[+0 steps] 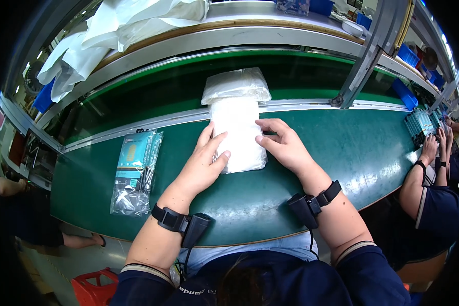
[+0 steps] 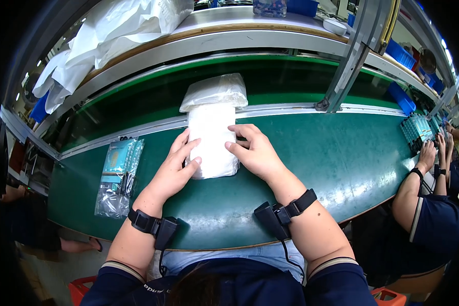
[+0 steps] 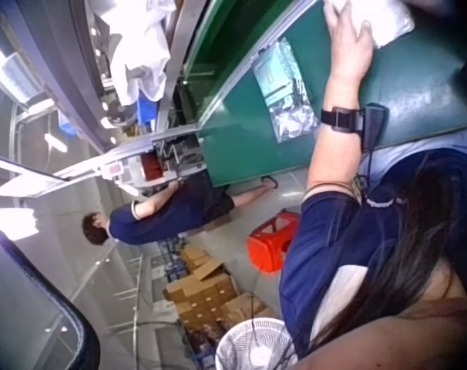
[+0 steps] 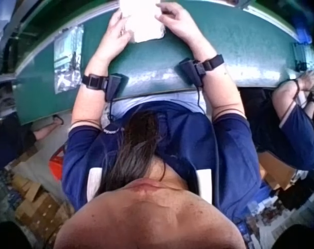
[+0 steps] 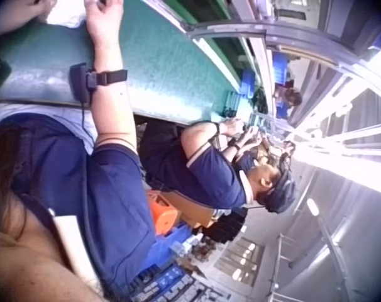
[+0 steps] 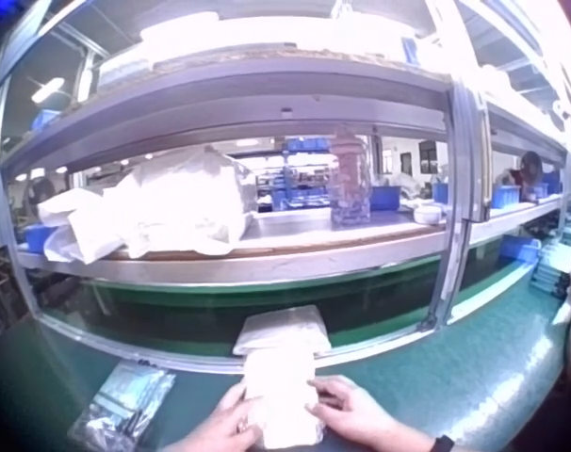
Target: The recorder is seen manually packaging small electronic components or accessories into plastic sleeves and retail boxes on an assembly line.
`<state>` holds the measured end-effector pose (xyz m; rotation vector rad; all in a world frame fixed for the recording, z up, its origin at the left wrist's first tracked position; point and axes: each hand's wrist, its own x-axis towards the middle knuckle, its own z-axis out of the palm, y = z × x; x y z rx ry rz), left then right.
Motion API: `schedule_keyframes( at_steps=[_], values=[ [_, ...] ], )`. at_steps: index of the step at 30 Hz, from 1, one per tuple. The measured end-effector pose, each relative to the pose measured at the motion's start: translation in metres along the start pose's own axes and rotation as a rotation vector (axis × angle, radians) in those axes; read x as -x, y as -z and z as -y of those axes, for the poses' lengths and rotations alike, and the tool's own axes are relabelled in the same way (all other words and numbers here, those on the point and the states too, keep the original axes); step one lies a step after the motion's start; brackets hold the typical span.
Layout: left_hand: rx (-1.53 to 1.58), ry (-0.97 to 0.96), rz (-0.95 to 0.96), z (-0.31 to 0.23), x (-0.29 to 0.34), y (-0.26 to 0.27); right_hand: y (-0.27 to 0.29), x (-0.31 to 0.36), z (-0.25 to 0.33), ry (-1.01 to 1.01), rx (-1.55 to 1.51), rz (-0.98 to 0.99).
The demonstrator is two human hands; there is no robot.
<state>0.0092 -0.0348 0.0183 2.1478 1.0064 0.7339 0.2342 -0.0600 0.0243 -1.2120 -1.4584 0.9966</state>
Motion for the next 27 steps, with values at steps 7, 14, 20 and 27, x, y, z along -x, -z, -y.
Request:
schedule_keyframes(
  at_steps=[7, 14, 20, 27],
  values=[
    [-0.071, -0.05, -0.149, -0.009, -0.006, 0.0, 0.007, -0.003, -0.005, 0.081, 0.091, -0.091],
    [-0.434, -0.039, 0.036, -0.001, 0.0, -0.003, 0.006, -0.006, 0.003, 0.184, 0.28, -0.179],
    [-0.38, -0.051, 0.015, -0.004, 0.004, -0.003, 0.021, -0.031, 0.031, 0.4, 0.689, -0.118],
    [-0.426, -0.071, 0.006, -0.004, 0.002, -0.002, 0.025, -0.094, 0.029, 0.273, 0.731, 0.02]
  ],
)
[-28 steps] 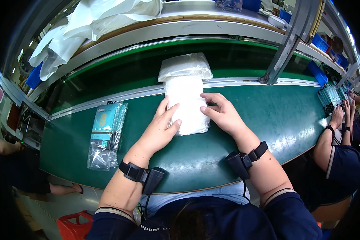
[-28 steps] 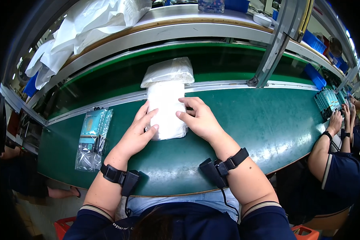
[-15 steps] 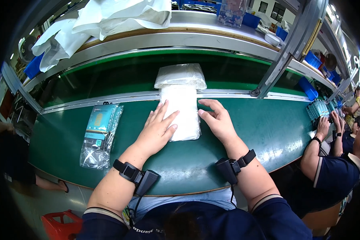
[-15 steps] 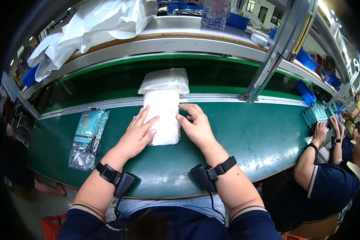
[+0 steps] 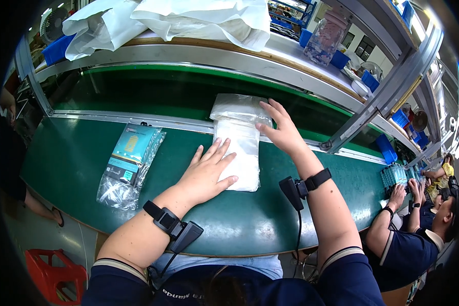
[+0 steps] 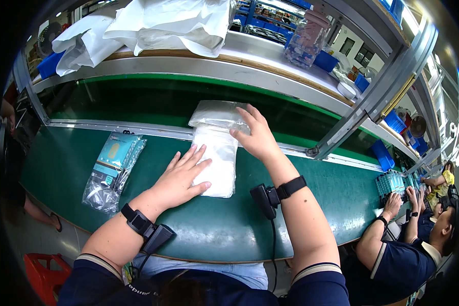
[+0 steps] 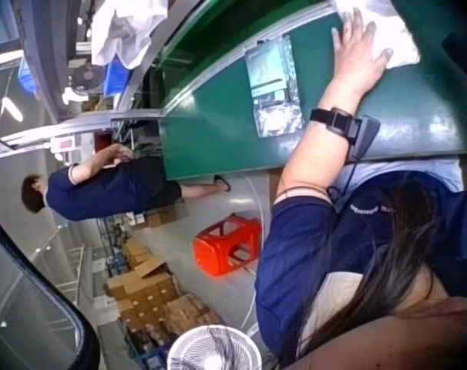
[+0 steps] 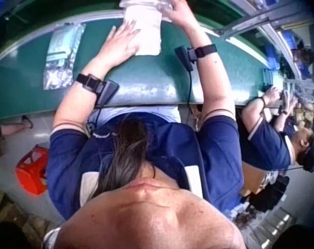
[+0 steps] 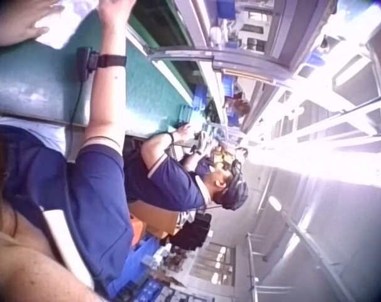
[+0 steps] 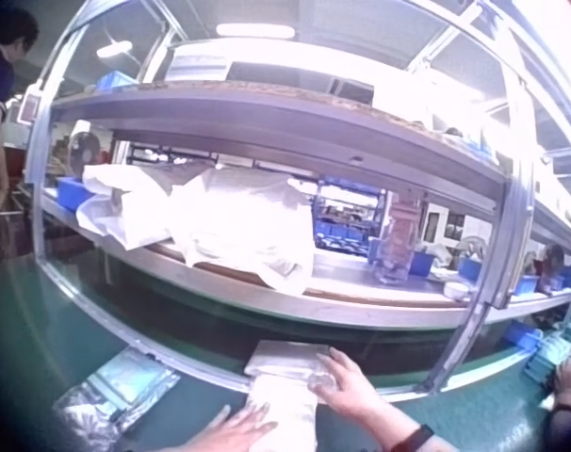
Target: The recorder is seen manually packaging small electronic components or accessories into plastic sleeves and retail boxes on an assembly line.
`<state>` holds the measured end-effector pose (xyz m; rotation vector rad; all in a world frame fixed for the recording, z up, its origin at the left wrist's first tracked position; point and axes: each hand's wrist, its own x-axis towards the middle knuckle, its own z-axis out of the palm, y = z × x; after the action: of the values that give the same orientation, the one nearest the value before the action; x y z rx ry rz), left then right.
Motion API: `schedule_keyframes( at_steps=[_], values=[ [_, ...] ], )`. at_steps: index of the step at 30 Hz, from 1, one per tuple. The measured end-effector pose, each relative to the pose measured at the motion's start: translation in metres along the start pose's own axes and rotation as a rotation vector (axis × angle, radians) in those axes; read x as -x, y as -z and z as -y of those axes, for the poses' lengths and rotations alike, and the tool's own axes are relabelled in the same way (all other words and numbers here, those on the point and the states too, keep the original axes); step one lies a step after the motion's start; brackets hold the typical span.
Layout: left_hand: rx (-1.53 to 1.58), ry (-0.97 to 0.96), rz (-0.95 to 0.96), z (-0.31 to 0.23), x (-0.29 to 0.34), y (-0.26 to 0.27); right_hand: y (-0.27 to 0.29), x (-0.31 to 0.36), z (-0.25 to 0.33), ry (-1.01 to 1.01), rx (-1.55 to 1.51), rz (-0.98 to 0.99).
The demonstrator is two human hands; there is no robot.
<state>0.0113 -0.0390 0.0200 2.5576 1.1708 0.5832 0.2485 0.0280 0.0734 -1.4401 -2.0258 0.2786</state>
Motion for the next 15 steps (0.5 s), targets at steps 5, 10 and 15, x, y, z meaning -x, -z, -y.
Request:
schedule_keyframes(
  at_steps=[5, 10, 15],
  values=[
    [-0.034, -0.015, 0.07, -0.001, -0.001, 0.001, -0.015, -0.028, -0.01, -0.004, 0.147, 0.11],
    [-0.062, -0.028, 0.073, 0.002, 0.0, -0.001, -0.033, -0.037, -0.016, -0.031, 0.44, 0.154],
    [-0.098, -0.041, 0.065, 0.004, 0.001, -0.003, -0.033, -0.041, -0.023, 0.013, 0.283, 0.118]
  ],
)
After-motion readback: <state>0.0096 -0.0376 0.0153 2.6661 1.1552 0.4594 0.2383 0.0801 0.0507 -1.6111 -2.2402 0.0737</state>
